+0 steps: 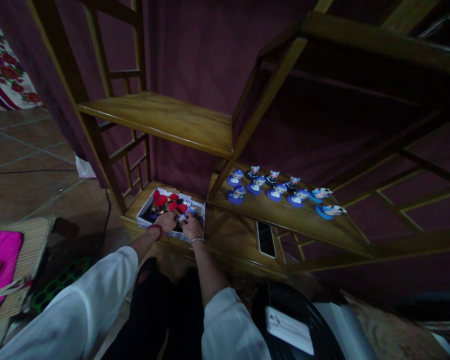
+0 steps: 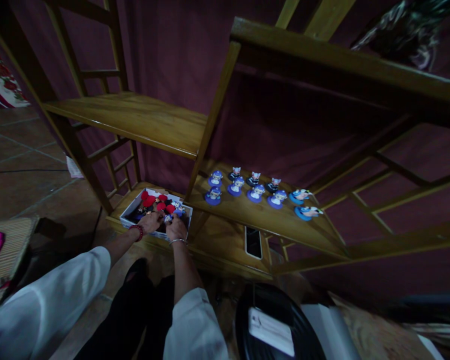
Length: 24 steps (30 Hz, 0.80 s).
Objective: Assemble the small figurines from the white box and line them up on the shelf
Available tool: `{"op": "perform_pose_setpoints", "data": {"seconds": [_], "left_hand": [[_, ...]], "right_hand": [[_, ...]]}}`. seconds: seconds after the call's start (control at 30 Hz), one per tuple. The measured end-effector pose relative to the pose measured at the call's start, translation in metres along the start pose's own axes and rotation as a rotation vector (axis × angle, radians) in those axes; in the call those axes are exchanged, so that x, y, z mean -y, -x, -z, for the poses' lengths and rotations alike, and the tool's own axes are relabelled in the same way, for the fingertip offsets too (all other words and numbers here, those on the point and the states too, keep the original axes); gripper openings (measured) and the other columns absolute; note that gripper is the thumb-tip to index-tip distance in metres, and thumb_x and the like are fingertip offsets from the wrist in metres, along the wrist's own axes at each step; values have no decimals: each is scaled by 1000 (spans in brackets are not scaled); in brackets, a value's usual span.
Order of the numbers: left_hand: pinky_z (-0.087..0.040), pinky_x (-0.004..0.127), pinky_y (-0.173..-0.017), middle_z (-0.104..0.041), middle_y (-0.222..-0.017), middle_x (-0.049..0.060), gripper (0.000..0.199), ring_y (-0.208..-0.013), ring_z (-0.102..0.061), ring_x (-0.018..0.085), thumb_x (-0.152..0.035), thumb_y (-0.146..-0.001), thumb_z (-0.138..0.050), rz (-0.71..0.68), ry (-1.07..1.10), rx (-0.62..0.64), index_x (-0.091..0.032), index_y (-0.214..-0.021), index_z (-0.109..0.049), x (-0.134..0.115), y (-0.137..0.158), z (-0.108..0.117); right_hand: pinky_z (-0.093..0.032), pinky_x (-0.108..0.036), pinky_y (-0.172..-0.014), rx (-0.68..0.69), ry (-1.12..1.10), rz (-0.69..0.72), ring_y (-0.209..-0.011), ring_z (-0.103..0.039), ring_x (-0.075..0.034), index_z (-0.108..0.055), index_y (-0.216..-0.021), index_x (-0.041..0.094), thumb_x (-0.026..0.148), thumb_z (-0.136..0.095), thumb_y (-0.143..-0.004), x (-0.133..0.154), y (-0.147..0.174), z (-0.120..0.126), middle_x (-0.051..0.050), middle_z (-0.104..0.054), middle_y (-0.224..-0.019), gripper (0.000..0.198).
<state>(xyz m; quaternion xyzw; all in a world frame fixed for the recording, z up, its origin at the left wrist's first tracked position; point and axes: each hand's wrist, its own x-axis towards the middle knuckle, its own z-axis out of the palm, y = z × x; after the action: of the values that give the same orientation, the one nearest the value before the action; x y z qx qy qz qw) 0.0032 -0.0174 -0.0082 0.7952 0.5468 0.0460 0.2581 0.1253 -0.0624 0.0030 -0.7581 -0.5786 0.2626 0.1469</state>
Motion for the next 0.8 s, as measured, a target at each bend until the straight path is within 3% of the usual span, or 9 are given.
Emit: {"op": "perform_pose_setpoints", "data": {"seconds": [0.2, 0.4, 0.8], "left_hand": [[-42, 28, -79, -62, -98, 5, 29, -94, -57, 18, -25, -80, -40, 8, 15, 3, -24, -106, -50, 2, -2, 0], [-43, 26, -79, -62, -97, 2, 30, -92, -57, 16, -24, -81, -36, -10, 38, 24, -26, -105, -54, 3, -4, 0], [-40, 29, -87, -61, -107, 2, 34, -100, -54, 17, -20, -79, -35, -37, 3, 63, -27, -102, -59, -1, -3, 1]], "right_hand": [[-40, -21, -72, -17, -27, 11, -94, -57, -15, -44, -117, 25, 30, -46, -79, 1, 1, 1, -2, -64, -100, 37], [-40, -23, -70, -40, 16, -11, -90, -58, -16, -48, -107, 23, 36, -41, -81, 5, 5, 3, -4, -64, -97, 29], [-42, -26, -70, -39, 109, -57, -88, -60, -19, -49, -107, 23, 30, -46, -76, 11, 11, 6, -6, -64, -97, 32]]}}
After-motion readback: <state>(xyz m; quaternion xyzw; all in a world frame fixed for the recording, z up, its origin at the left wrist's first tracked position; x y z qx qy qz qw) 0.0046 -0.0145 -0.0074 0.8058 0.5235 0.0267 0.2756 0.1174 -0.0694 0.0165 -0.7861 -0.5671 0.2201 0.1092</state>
